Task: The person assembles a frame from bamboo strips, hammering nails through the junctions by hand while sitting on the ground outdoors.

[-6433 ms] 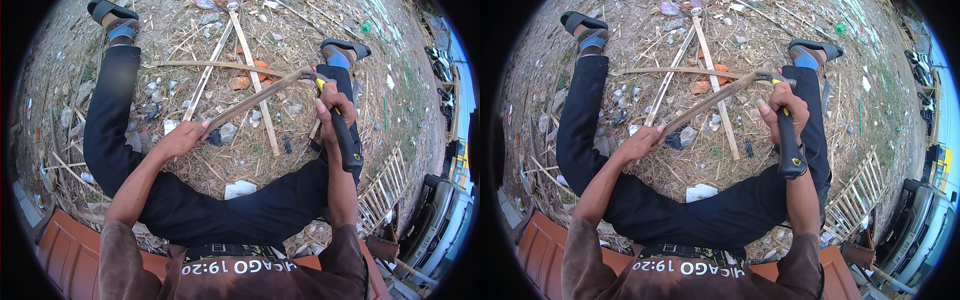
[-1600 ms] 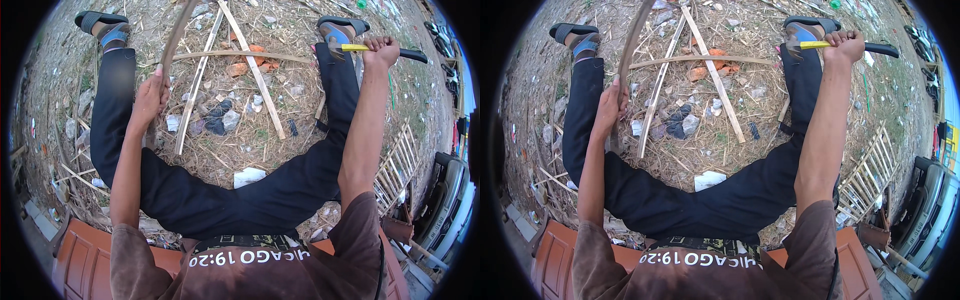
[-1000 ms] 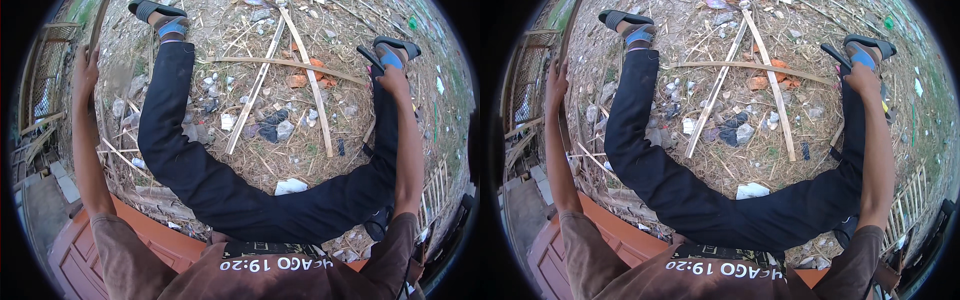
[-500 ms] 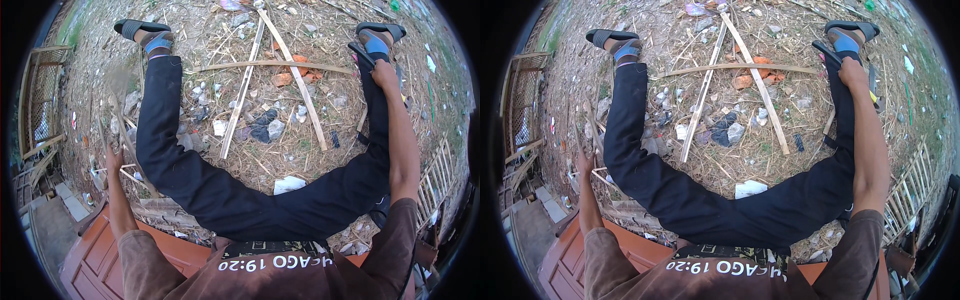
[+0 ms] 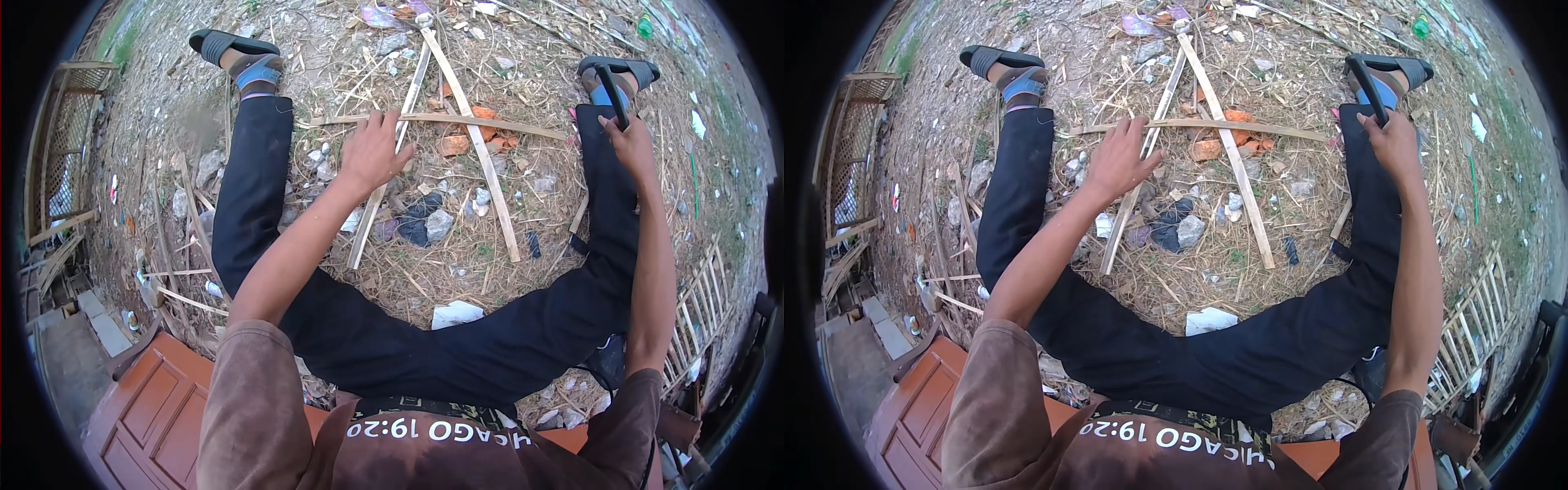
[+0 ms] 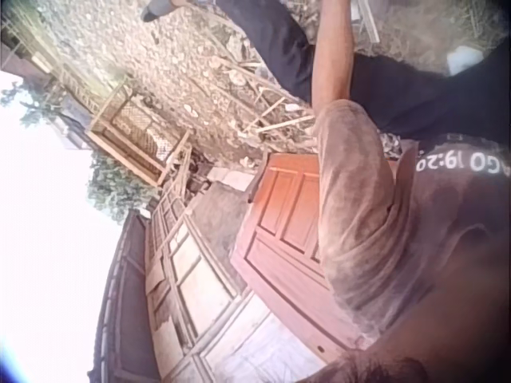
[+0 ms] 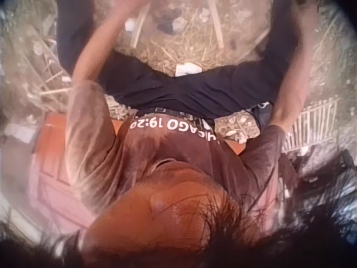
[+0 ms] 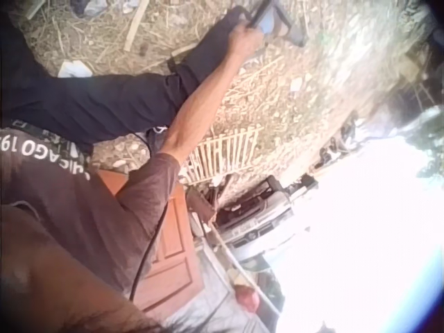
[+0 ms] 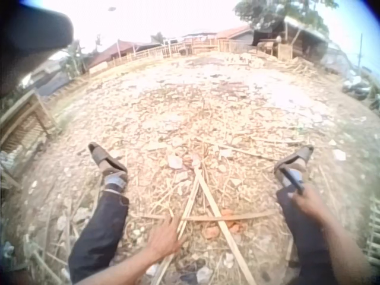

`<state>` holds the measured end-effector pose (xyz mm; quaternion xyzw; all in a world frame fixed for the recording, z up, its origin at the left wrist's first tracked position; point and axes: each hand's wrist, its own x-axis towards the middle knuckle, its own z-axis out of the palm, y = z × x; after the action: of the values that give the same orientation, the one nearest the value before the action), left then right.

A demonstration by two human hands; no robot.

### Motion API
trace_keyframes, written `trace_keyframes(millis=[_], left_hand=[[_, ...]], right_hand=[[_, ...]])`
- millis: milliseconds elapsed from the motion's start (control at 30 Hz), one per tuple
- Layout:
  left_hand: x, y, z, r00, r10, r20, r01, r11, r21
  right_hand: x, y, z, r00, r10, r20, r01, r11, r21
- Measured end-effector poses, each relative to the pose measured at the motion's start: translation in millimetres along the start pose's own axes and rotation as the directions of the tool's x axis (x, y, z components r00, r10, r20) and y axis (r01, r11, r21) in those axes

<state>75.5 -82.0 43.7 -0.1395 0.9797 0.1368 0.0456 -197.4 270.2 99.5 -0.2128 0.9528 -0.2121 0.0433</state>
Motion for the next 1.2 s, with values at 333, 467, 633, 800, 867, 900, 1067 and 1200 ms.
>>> trace_keyframes(millis=[333,467,633,800,867,900,1067,1200], left_hand=[[-20,5,53,0.954,-0.273,-0.125,0.241,0.944,-0.227],[-2,7,24,0.949,-0.302,-0.09,0.261,0.913,-0.314],[37,-18,-3,0.93,-0.306,-0.203,0.227,0.914,-0.336],[88,-30,-11,0.895,-0.407,-0.186,0.334,0.884,-0.326],[102,-30,-6,0.857,-0.507,-0.095,0.45,0.825,-0.341],[107,-33,4,0.856,-0.508,-0.094,0.452,0.824,-0.341],[107,-39,51,0.833,-0.548,-0.079,0.469,0.773,-0.427],[87,5,57,0.845,-0.355,-0.4,0.285,0.932,-0.224]], right_hand=[[-16,-16,-6,1.0,-0.018,-0.022,0.021,0.99,0.137],[-15,-17,-9,0.998,-0.025,-0.052,0.032,0.99,0.136],[-15,-30,-14,0.999,0.004,-0.052,0.004,0.988,0.155],[-16,-43,-15,0.999,0.021,-0.045,-0.007,0.958,0.286],[-21,-61,-6,1.0,-0.011,0.0,0.01,0.928,0.373],[-22,-71,1,0.998,-0.04,0.038,0.018,0.892,0.451],[-24,-122,52,0.971,-0.041,0.235,-0.084,0.864,0.497],[-16,-110,108,0.942,-0.022,0.336,-0.192,0.786,0.588]])
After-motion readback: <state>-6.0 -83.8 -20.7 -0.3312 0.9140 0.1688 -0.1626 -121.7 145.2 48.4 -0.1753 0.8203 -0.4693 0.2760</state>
